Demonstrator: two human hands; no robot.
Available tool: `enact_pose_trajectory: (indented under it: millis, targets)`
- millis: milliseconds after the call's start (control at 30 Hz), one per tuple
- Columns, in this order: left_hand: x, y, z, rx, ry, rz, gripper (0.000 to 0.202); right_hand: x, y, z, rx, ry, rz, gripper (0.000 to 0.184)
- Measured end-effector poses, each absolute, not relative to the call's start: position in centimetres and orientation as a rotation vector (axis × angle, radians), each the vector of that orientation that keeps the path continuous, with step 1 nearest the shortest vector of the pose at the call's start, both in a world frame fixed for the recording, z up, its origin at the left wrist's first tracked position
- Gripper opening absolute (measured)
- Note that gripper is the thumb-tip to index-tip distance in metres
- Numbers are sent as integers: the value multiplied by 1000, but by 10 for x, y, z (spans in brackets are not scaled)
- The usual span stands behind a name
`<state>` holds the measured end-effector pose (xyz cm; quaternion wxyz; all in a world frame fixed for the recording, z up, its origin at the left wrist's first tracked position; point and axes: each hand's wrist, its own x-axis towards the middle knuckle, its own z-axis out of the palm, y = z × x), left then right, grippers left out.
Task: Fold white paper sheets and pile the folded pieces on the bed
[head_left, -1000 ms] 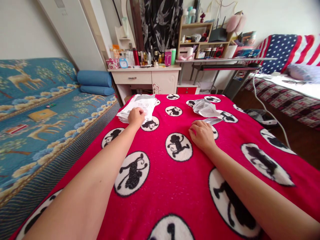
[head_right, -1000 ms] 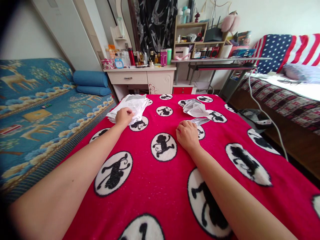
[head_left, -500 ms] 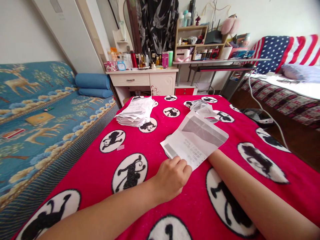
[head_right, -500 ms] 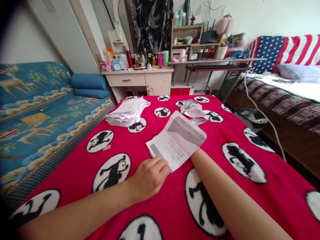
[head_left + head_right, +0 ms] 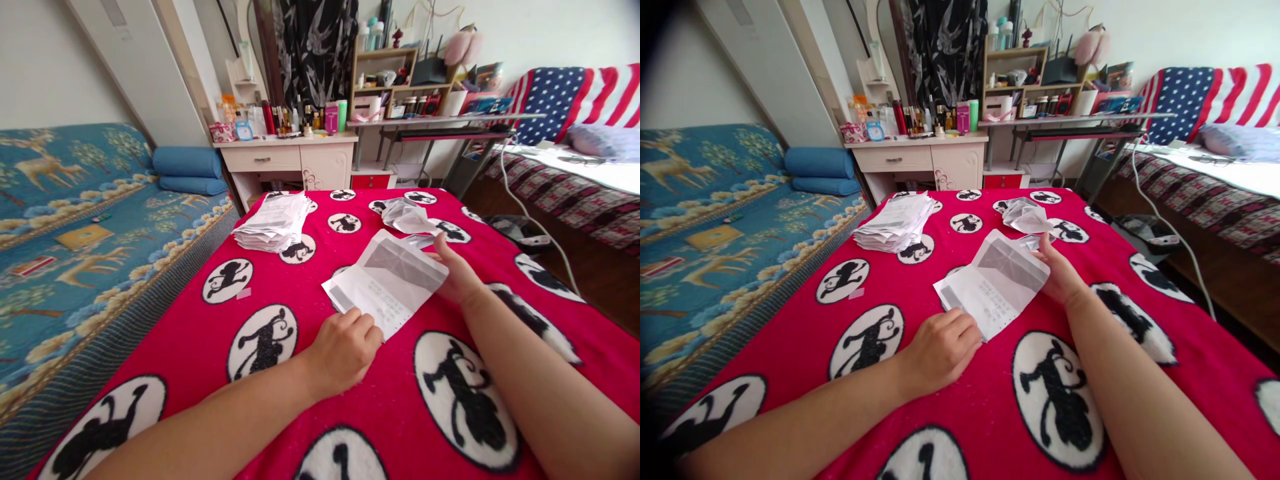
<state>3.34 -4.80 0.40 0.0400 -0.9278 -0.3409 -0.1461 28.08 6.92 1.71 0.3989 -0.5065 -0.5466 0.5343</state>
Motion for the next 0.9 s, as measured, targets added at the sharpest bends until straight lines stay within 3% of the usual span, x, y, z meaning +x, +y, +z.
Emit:
enact_pose_trajectory:
  millis: [100, 367, 633, 900]
  targets:
    - [32, -45, 2, -2831, -1021, -499, 10, 295, 65, 22, -1176, -1433, 1694, 48]
    - [37, -59, 14, -3151, -382, -897, 29, 247, 66, 15, -1174, -1406, 1450, 32]
    - [-6, -3, 6, -3141, -1042, -1014, 24, 206, 51, 4, -1227, -1986, 855, 12]
    - [-40, 33, -15, -3125, -1172, -1040, 38, 203, 56, -6, -1200, -1660, 743, 39]
